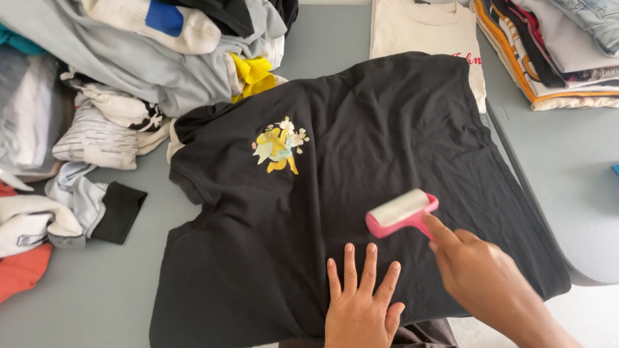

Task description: Using a lint roller and a scouring pad to remove lint and debris from a black t-shirt laid flat on a table.

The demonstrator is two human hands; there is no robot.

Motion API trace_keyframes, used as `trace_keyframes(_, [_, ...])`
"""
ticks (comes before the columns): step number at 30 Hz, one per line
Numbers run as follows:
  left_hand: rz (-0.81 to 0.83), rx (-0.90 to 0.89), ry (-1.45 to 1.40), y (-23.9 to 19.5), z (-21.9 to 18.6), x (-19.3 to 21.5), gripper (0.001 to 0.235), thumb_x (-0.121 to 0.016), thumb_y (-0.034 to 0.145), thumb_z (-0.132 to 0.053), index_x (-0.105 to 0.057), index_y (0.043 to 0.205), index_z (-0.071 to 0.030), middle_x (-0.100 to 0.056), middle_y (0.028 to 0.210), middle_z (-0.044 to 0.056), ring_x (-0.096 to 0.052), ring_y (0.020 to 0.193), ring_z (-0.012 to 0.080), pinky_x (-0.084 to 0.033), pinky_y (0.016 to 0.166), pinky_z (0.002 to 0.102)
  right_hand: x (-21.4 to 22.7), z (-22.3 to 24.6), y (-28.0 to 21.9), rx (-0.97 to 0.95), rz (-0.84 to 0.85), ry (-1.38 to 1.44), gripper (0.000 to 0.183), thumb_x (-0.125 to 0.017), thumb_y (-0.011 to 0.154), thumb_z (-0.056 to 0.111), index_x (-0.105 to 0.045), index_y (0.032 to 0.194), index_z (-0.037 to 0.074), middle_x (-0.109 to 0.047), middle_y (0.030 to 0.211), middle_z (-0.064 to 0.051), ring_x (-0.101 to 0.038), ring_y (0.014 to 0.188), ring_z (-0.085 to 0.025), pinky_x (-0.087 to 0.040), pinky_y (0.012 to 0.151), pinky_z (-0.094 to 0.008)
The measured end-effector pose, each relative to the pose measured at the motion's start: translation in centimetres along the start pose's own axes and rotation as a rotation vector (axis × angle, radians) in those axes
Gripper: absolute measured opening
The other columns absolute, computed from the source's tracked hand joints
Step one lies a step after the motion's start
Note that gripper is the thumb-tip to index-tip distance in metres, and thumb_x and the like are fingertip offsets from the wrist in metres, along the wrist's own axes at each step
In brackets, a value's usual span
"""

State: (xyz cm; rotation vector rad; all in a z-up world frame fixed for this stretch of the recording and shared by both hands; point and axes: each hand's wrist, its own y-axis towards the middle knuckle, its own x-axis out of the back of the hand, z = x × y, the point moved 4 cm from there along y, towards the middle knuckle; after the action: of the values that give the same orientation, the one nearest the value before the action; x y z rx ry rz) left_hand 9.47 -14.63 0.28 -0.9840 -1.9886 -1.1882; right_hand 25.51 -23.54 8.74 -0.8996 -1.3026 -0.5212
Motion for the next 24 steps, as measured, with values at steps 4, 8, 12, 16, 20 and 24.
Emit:
trace_keyframes(4, [0.034,-0.001,0.039,-0.2,0.0,-0.4,0.059,-0.062,0.092,-0.047,-0.061,0.145,-0.023,-0.040,0.161,0.021,-0.029,0.144,0.0558,-0.024,0.108,0.074,2.0,4.5,4.7,0.031,-0.004,0.171,0.048,-0.042,0.100,0.026,-0.043,0.147,0.036,-0.067,0.086,-0.013,-0.067,0.078,-0.042,-0.052,0.071,-0.050])
trace_keyframes(8, [0.082,-0.002,0.027,0.0,0.1,-0.3,0.055,-0.056,0.098,-0.046,-0.056,0.148,-0.021,-0.036,0.162,0.021,-0.025,0.145,0.0561,-0.022,0.108,0.075,2.5,8.4,13.1,0.174,-0.150,0.255,0.017,-0.038,0.104,0.019,-0.045,0.119,0.015,-0.055,0.073,-0.019,-0.054,0.063,-0.046,-0.042,0.059,-0.054])
trace_keyframes(12, [0.096,0.018,0.029,-0.2,-0.1,-0.1,0.066,-0.069,0.091,-0.045,-0.053,0.150,-0.022,-0.034,0.164,0.020,-0.025,0.147,0.0538,-0.020,0.112,0.073,2.6,9.8,16.4,0.241,-0.193,0.280,0.024,-0.035,0.106,0.019,-0.045,0.125,0.009,-0.055,0.067,-0.020,-0.054,0.060,-0.044,-0.041,0.057,-0.054])
trace_keyframes(16, [0.124,0.022,-0.011,-0.2,0.0,0.0,0.059,-0.061,0.095,-0.043,-0.055,0.148,-0.019,-0.034,0.162,0.023,-0.023,0.147,0.0558,-0.020,0.110,0.074,2.8,7.7,8.0,0.225,-0.158,0.290,0.025,-0.038,0.105,0.018,-0.046,0.128,0.015,-0.055,0.071,-0.022,-0.054,0.061,-0.050,-0.041,0.058,-0.056])
trace_keyframes(20, [0.028,-0.006,0.027,0.1,0.1,-0.1,0.053,-0.057,0.099,-0.044,-0.060,0.145,-0.019,-0.039,0.160,0.023,-0.028,0.145,0.0562,-0.024,0.109,0.075,1.2,5.2,4.9,0.101,-0.075,0.227,0.046,-0.042,0.103,0.024,-0.039,0.149,0.027,-0.060,0.077,-0.019,-0.060,0.064,-0.051,-0.049,0.061,-0.055])
trace_keyframes(24, [0.072,-0.001,0.044,0.2,0.0,0.0,0.056,-0.059,0.094,-0.045,-0.058,0.145,-0.021,-0.040,0.159,0.021,-0.029,0.144,0.0555,-0.024,0.107,0.075,2.3,7.3,8.6,0.163,-0.117,0.268,0.033,-0.040,0.103,0.018,-0.042,0.136,0.022,-0.057,0.075,-0.018,-0.057,0.063,-0.047,-0.044,0.058,-0.055])
